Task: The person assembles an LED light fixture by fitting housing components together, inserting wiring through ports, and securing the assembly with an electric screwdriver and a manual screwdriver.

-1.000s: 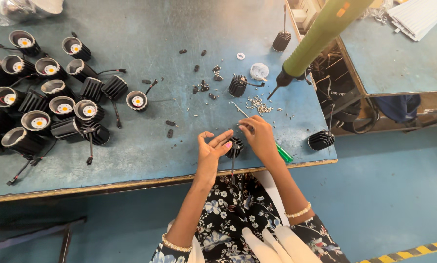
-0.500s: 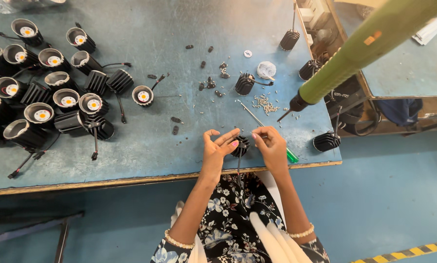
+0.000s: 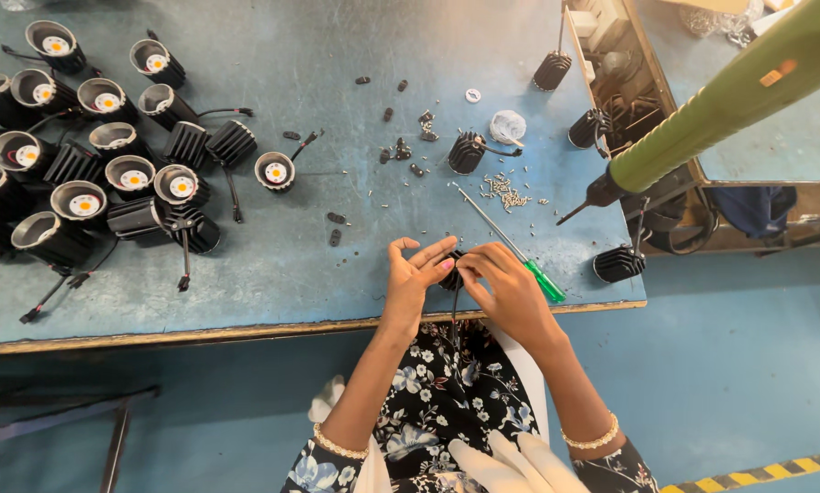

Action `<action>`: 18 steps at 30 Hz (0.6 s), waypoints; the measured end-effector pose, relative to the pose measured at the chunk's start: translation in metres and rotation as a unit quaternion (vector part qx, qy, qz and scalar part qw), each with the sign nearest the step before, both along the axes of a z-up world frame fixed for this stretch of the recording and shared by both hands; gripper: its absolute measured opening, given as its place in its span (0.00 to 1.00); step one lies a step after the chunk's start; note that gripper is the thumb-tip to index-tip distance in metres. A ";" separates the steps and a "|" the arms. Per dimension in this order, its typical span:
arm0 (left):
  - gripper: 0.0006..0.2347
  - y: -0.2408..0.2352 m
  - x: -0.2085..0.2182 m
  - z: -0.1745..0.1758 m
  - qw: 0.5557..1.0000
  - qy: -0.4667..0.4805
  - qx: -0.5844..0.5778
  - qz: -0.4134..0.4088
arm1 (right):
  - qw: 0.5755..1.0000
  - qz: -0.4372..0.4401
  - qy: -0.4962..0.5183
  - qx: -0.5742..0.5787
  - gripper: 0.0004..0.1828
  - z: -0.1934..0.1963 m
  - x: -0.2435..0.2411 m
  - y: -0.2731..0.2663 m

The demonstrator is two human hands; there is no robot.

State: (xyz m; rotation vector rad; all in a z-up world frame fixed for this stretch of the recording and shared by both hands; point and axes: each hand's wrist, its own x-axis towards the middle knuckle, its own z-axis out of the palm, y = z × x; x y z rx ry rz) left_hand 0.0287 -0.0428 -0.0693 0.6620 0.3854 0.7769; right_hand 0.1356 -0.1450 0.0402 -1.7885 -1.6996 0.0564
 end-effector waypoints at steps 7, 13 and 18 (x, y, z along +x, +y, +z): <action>0.21 0.002 0.002 -0.003 1.000 0.009 -0.007 -0.004 | 0.998 -0.011 -0.067 0.007 0.08 0.000 -0.010 0.000; 0.21 0.002 0.001 -0.003 1.000 0.005 -0.011 -0.008 | 0.997 -0.037 -0.069 -0.005 0.11 -0.003 -0.027 -0.010; 0.21 0.001 0.003 -0.006 1.000 0.001 0.006 0.000 | 0.995 -0.067 0.057 0.040 0.13 -0.020 -0.014 -0.021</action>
